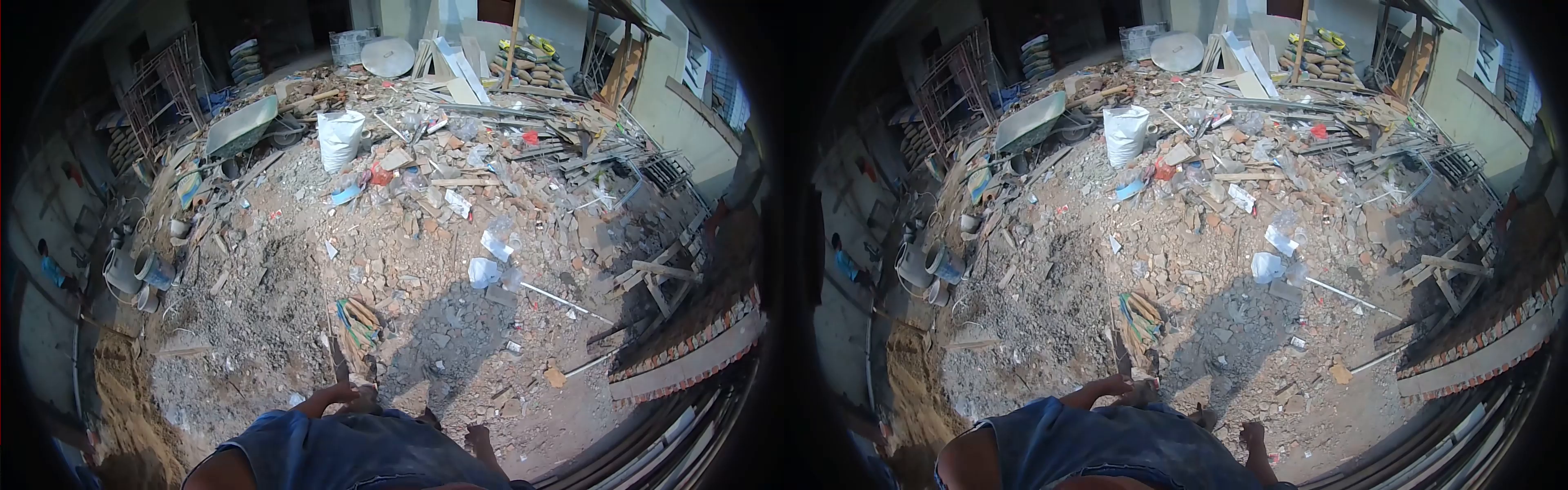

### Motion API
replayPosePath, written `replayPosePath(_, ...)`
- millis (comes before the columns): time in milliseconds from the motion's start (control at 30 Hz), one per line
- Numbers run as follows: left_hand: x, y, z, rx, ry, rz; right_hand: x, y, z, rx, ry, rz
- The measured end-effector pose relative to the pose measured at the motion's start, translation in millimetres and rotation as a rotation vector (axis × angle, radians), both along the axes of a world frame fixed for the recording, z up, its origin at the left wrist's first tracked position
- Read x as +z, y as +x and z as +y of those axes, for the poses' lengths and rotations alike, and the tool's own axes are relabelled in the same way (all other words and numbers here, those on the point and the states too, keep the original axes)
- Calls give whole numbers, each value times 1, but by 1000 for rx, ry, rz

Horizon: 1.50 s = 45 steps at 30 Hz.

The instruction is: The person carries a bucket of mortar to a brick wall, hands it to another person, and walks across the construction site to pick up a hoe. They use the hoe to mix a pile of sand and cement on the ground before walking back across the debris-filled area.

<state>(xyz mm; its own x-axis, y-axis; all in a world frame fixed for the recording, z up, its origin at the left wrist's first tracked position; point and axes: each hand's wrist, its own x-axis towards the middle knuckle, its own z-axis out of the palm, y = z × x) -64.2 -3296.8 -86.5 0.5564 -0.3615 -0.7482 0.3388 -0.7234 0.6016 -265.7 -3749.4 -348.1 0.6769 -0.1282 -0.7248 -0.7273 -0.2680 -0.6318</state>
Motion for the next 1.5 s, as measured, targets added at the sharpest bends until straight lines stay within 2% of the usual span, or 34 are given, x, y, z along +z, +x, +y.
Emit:
replayPosePath(33, -3, 2, 1, -21, 22, 3, -62, -5, -10, 216, -199, -166)
replayPosePath(67, -2, 2, 1, -16, 17, -4, -16, 1, -8, 210, -87, -230)
replayPosePath(133, -5, 3, 2, 15, 20, 18, 82, 17, 8, 158, -100, -32)
replayPosePath(167, -4, 5, 3, 17, 16, 12, 153, 29, 22, 132, -108, 66)
replayPosePath(200, -4, 5, 4, 0, 19, 18, 164, 31, 23, 297, -280, -5)
replayPosePath(233, -3, 5, 4, -18, 21, 26, 169, 34, 24, 298, -284, -9)
replayPosePath(333, -1, 4, 4, -11, 40, 21, 167, 33, 25, -455, 379, 82)
replayPosePath(433, -7, 3, 5, -48, 77, -72, 170, 37, 21, -418, 401, 202)
replayPosePath(567, 7, -2, 2, -62, 73, -75, 157, 32, 19, -386, 432, 206)
replayPosePath(633, 17, -7, 0, -28, 86, -134, 159, 29, 21, 40, 36, -82)
replayPosePath(767, 17, -10, 0, -12, 87, -105, 160, 30, 21, 36, 25, -143)
replayPosePath(833, 18, -10, 0, -81, 99, -90, 157, 33, 15, 708, -466, -257)
replayPosePath(933, 18, -11, -2, -11, 58, -16, 19, 17, -12, 195, -13, -301)
replayPosePath(1000, 11, -10, -2, -12, 52, -32, 103, 28, 3, -138, 119, 60)
replayPosePath(1033, 3, -10, 0, -12, 45, -49, 168, 38, 16, -332, 156, 219)
replayPosePath(1067, -4, -9, 1, -13, 46, -48, 157, 36, 13, -334, 156, 219)
replayPosePath(1133, -14, -8, 3, -46, 33, -70, 93, 27, -6, 158, 5, -17)
replayPosePath(1167, -13, -9, 1, -48, 33, -68, 107, 26, -5, 156, 4, -14)
replayPosePath(1233, -10, -6, -1, -109, 62, -86, 149, 28, -1, -393, 569, 163)
replayPosePath(1333, 6, -8, -8, -122, 63, -131, 12, 8, -36, 124, 371, -127)
replayPosePath(1367, 3, -8, -8, -124, 60, -130, 12, 4, -34, 123, 369, -127)
replayPosePath(1433, -2, -8, -8, -61, 35, -68, 8, -1, -23, 149, -62, -320)
replayPosePath(1500, -18, -8, -4, -81, 23, -95, 72, 5, -8, -59, 135, -44)
